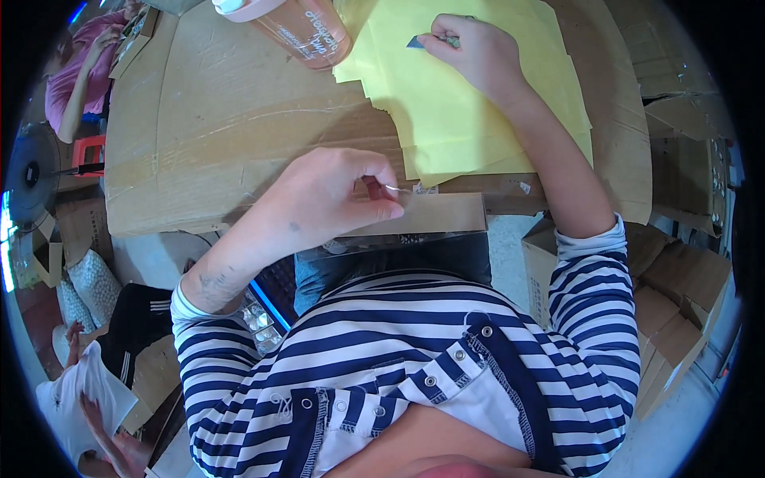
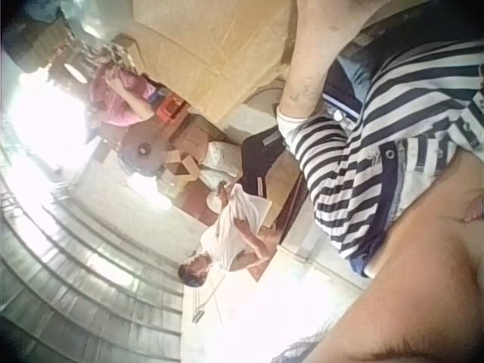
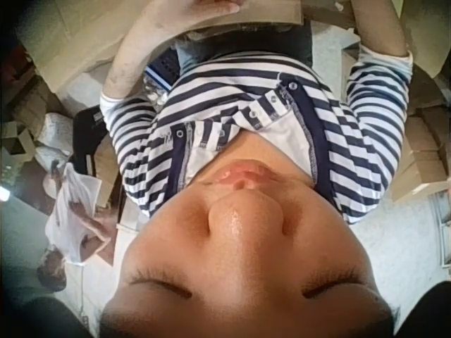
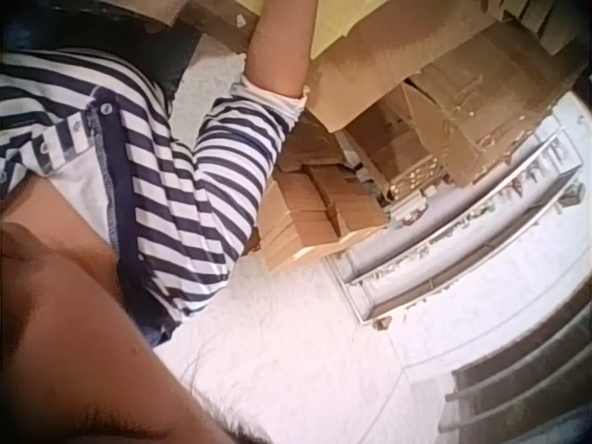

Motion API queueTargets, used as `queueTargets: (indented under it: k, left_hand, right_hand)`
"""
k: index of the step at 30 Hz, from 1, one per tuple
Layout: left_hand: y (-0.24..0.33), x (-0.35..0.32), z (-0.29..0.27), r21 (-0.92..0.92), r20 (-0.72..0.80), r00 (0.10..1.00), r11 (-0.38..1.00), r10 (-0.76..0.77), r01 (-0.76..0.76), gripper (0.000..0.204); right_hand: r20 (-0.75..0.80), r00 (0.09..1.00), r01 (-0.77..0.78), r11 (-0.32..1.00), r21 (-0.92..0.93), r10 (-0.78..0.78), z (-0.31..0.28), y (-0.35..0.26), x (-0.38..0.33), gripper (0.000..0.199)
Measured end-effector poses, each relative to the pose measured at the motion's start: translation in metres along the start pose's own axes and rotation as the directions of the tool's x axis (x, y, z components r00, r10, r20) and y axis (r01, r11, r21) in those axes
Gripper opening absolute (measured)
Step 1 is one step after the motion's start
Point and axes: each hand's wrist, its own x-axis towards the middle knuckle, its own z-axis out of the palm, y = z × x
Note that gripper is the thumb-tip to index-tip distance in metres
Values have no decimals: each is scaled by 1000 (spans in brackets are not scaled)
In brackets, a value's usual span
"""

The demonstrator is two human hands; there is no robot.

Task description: The person cuts and peels adhesive strips from backing paper using a small blade, seals transparent covers onto cardboard boxes filled with miniature decorative items, and stacks the finished boxes on the table.

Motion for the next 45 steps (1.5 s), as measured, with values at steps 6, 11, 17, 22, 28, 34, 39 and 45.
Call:
queueTargets:
  k: [6, 11, 17, 22, 28, 34, 39, 45]
  left_hand:
    - [0, -15, 21, 438, -228, 952, 895, 204, -87, 55]
    - [0, -33, 29, 397, -302, 916, 909, 263, -130, 90]
    - [-28, -35, 40, 409, -342, 838, 870, 426, -275, 65]
    - [-38, -31, 46, 459, -320, 822, 836, 471, -301, 42]
    - [-25, -28, 41, 492, -210, 898, 835, 387, -245, 45]
    - [-22, -26, 37, 457, -167, 924, 857, 344, -237, 49]
    - [-26, -33, 45, 455, -154, 878, 821, 454, -345, 44]
    - [-24, -63, 45, 662, -281, 905, 747, 319, -58, 54]
  right_hand:
    - [19, 1000, -22, 1000, 20, 22, -3, -2, -2, 31]
    - [13, 1000, -20, 1000, 16, 20, -2, -2, -1, 30]
    - [39, 999, -34, 999, 21, 33, -4, -3, 0, 30]
    - [42, 999, -36, 999, 12, 36, -3, -2, -2, 30]
    - [-13, 1000, 8, 1000, 14, -8, -2, -1, -2, 31]
    - [-33, 998, 57, 997, 57, -55, 1, -1, 4, 31]
    - [2, 999, 35, 998, -50, -35, 2, 1, 3, 30]
    - [-21, 1000, 12, 1000, -17, -13, -1, -1, -2, 26]
